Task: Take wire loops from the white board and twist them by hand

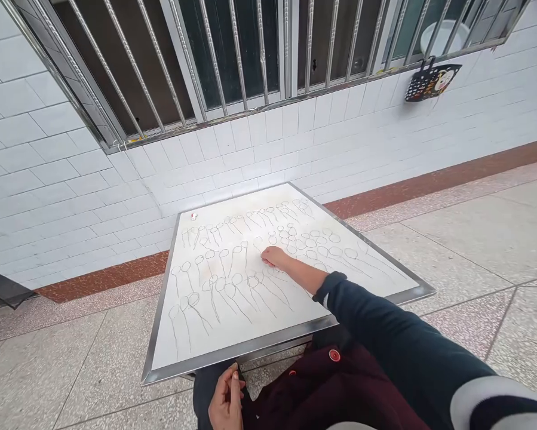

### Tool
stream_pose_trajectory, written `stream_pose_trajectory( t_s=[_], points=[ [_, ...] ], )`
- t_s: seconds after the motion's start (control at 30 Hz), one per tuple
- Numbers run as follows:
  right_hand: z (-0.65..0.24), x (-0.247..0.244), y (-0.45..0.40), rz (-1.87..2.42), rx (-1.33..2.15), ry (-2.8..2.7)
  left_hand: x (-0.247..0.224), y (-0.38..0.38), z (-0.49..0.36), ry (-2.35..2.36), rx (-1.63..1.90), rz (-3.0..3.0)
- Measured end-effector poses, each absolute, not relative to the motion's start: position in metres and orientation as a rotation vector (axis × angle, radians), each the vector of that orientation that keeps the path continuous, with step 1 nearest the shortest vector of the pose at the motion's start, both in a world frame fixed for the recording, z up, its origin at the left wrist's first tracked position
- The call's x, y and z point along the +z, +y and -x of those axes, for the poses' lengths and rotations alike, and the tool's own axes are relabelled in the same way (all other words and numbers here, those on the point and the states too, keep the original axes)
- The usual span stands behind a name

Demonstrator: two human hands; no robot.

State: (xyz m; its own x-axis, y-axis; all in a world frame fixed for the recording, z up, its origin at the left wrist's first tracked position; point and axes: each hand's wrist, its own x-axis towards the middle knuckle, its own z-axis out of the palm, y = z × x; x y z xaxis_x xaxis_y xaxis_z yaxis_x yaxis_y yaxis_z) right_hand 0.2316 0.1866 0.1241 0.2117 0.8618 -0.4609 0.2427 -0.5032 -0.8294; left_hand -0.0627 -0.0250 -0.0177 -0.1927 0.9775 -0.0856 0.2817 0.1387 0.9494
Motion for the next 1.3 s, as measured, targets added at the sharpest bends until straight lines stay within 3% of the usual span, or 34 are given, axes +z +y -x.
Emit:
stream_pose_trajectory(
  t_s=[0.53,1.0,1.3],
  points=[
    [-0.233,0.086,0.222,1.940,1.197,-1.243,-0.007,-0.022,0.054,1.662,1.068,-1.187],
    [-0.309,0.095,0.200,2.179,0.564,-1.564,0.007,-0.027,0.041,1.765,1.206,-1.129],
    [-0.302,0.078,0.235,2.261,0.468,-1.736,0.000,-0.028,0.043,1.771,1.206,-1.086]
  ],
)
